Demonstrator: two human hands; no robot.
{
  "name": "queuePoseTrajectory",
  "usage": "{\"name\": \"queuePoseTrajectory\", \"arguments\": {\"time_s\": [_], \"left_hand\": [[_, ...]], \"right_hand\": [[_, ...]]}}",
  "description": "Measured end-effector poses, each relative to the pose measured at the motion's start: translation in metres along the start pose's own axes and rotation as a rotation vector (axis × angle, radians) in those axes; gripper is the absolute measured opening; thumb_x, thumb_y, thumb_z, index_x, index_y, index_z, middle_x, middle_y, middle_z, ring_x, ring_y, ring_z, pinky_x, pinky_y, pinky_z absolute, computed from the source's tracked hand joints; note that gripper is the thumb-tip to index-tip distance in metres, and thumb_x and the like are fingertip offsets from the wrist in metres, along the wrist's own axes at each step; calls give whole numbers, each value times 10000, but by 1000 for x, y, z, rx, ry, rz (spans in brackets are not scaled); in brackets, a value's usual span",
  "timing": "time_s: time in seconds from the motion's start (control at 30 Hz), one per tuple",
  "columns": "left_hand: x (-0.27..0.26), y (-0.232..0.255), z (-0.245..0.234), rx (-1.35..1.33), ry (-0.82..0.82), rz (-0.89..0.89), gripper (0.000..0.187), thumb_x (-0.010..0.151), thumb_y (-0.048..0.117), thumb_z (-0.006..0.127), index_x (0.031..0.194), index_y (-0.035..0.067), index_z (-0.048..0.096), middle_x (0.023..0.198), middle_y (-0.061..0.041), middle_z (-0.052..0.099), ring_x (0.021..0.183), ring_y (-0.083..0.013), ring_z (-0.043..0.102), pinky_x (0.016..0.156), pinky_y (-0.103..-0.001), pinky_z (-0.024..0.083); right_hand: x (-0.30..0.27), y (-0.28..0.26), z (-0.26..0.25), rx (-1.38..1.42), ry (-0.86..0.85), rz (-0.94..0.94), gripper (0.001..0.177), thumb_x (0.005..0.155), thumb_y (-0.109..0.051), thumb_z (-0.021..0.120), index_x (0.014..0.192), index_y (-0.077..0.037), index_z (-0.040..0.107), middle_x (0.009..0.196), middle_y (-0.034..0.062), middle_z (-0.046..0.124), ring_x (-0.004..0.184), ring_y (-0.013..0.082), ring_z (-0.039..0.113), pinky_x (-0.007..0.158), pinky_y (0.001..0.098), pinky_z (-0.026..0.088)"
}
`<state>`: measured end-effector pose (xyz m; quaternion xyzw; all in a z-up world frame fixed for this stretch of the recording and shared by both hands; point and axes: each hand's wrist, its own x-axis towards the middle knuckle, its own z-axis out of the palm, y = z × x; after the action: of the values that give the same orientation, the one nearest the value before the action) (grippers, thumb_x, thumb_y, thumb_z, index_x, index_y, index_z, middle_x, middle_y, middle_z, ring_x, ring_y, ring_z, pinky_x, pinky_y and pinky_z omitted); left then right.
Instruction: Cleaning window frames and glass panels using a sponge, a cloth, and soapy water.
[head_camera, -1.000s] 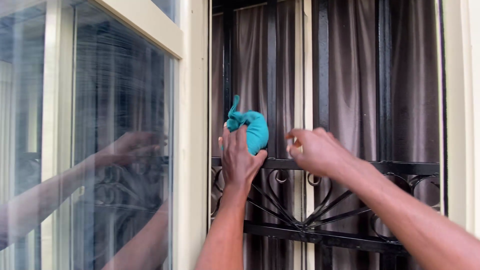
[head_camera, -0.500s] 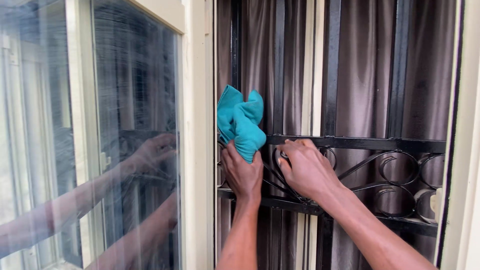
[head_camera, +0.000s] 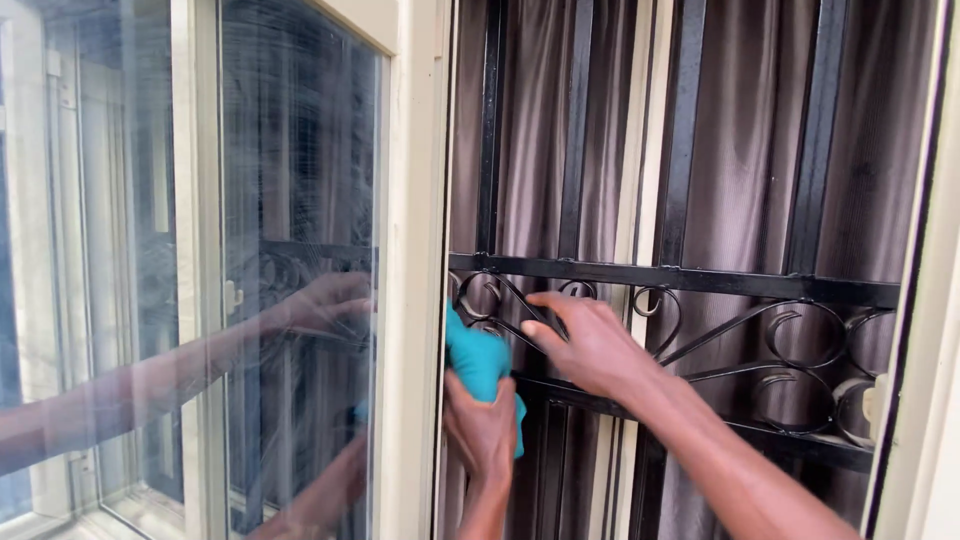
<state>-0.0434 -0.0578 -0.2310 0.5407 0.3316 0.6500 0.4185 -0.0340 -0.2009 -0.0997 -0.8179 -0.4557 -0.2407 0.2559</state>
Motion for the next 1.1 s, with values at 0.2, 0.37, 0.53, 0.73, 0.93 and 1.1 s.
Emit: {"name": "queuePoseTrajectory", "arguments": {"time_s": [0.2, 0.37, 0.53, 0.73, 0.93, 1.1], "left_hand": [[40, 82, 44, -415, -74, 611, 785, 863, 422, 772, 1436, -18, 466, 1213, -317, 626, 1125, -475, 608, 929, -537, 491], [22, 125, 27, -329, -238, 303, 664, 855, 454, 725, 1347, 30, 588, 1196, -290, 703, 1120, -457, 664, 952, -542, 520], [-68, 105, 80, -527, -533, 509, 532, 878, 365, 707, 1308, 63, 620, 1120, -257, 737, 1052, -427, 703, 858, -523, 573], [-70, 136, 64, -531, -632, 693, 485, 864, 334, 720, 1239, 44, 617, 1044, -218, 706, 966, -410, 698, 792, -514, 559], [-38, 141, 69, -267, -524, 926, 404, 936, 272, 631, 1242, 14, 574, 1092, -212, 621, 1025, -410, 612, 832, -528, 489], [7, 108, 54, -113, -326, 991, 390, 906, 258, 645, 1225, 53, 552, 1119, -188, 623, 1060, -401, 595, 865, -540, 440]], "right_hand": [[15, 11, 12, -18, 281, -505, 830, 967, -450, 691, 1485, 110, 365, 1488, 375, 411, 1412, 503, 397, 1131, 543, 333], [-6, 32, -29, 121, 266, -201, 816, 888, -489, 641, 1526, -52, 383, 1551, 195, 460, 1452, 335, 426, 1150, 441, 350], [-15, 67, -41, 12, 490, -167, 656, 926, -430, 631, 1432, -27, 523, 1494, 235, 513, 1412, 375, 461, 1150, 478, 340], [-28, 64, -71, -378, 798, -424, 319, 949, -260, 597, 1174, -64, 712, 1437, 226, 612, 1380, 409, 532, 1170, 507, 365], [1, 67, -52, -339, 731, -353, 293, 939, -200, 644, 1172, -51, 740, 1390, 247, 616, 1370, 446, 497, 1160, 505, 360], [10, 49, -4, -73, 835, -416, 320, 912, -205, 632, 1194, -69, 700, 1502, 234, 558, 1470, 387, 455, 1193, 447, 367]]}}
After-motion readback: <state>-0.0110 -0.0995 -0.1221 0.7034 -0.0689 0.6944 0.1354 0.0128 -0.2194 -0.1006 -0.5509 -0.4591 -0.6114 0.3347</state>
